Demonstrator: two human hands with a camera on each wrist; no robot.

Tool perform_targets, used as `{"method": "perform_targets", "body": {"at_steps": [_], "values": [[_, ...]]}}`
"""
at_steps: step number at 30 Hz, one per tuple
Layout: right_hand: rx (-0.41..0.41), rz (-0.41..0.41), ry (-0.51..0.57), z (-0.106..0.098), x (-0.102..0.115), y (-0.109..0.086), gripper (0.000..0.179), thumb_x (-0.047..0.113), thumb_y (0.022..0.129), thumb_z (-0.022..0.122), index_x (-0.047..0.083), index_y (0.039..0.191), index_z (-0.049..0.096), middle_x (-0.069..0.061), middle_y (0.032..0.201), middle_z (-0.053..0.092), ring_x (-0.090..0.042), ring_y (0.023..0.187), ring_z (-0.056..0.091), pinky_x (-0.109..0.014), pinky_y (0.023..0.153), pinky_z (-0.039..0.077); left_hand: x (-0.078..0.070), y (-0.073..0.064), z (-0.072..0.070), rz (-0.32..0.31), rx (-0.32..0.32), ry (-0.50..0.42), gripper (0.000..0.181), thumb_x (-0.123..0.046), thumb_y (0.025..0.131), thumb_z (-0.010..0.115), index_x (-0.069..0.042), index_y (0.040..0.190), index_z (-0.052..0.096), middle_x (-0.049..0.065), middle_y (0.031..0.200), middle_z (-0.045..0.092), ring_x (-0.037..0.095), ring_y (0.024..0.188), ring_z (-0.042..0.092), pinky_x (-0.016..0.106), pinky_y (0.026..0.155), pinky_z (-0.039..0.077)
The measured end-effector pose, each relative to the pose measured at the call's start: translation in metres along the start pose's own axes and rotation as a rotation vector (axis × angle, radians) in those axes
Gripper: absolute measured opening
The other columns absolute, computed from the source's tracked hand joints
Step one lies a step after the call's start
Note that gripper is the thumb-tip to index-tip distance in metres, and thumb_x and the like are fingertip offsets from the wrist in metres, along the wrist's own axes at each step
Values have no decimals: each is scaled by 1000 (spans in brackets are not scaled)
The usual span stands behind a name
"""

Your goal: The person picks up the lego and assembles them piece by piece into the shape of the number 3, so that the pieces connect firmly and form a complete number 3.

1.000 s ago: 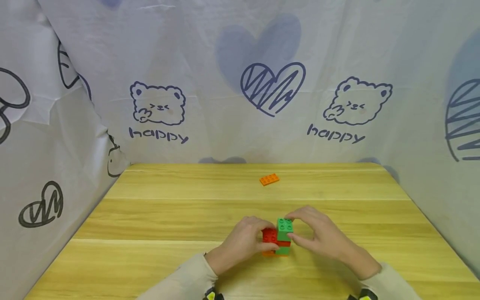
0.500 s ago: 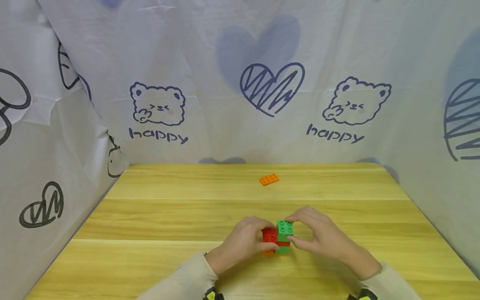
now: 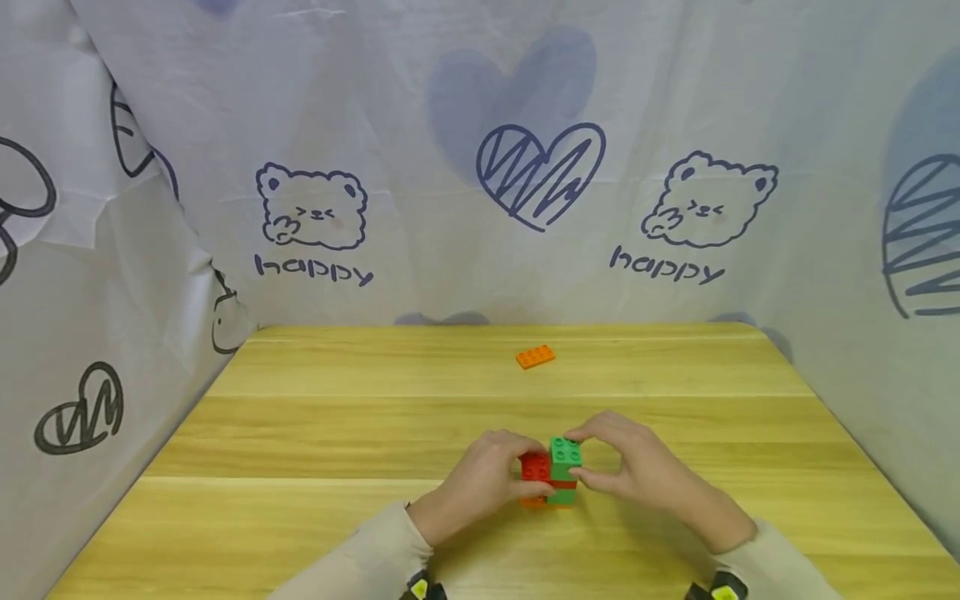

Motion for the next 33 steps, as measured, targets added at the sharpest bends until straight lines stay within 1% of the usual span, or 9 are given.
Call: {"method": "perform_targets", "body": {"at_steps": [4,8,11,14,17,21,25,29,33], "values": [[17,79,77,1,-4,0,38,13,78,83,16,113,68,8,107,66,-15,96,64,-41,79,55,1,1,0,-15,18,-10,37,-41,79,81,-15,103,73,-13,89,69,-1,80,56,23,78,47],[31,171,153,3,-10,-2,37,18,81,82,20,115,67,11,110,66,-14,99,62,-44,81,54,2,2,-1,-24,23,-14,36,-41,79,80,-15,103,73,-14,87,67,-1,79,55,24,78,47],[40,234,203,6,-14,-5,35,21,84,80,22,116,66,12,111,66,-16,100,61,-46,83,53,2,3,-1,-17,20,-17,36,-40,79,81,-15,102,73,-14,86,67,-1,77,55,23,77,47],[40,272,236,8,-18,-10,34,23,85,79,23,116,66,12,112,66,-16,101,61,-48,84,51,1,4,1,-3,25,-19,35,-40,78,81,-15,101,73,-14,86,67,-2,77,54,20,76,47],[29,281,238,8,-19,-12,33,24,84,79,23,114,66,12,112,67,-19,100,61,-47,84,51,1,4,3,-1,41,-25,36,-41,79,80,-14,101,73,-13,88,68,-2,78,55,18,75,47],[15,279,222,8,-19,-14,33,24,83,80,23,113,66,12,110,67,-24,98,61,-46,83,51,0,4,3,-21,81,-39,38,-42,80,79,-14,104,73,-11,92,68,-2,80,56,15,73,47],[-1,263,204,9,-18,-15,35,23,82,81,22,113,65,13,107,67,-22,97,62,-44,83,51,2,6,2,-38,129,-65,41,-42,80,79,-12,108,72,-9,98,69,-1,84,57,13,71,47],[-20,242,188,10,-16,-14,36,22,81,82,21,113,64,13,105,67,-20,95,63,-41,81,52,6,8,0,-43,186,-95,46,-43,80,78,-12,112,71,-9,101,68,-1,87,58,14,74,47],[-31,225,177,10,-14,-13,36,21,82,81,21,113,64,13,106,67,-18,96,62,-40,81,52,13,11,-4,-52,271,-147,53,-46,78,79,-12,118,70,-10,106,68,-1,91,58,18,80,49]]}}
Point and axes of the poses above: each hand's wrist, its own y-axis towards the middle knuckle, its own z-axis out of the palm, x = y × z, the point moved 5 cm from there along y, towards the middle knuckle
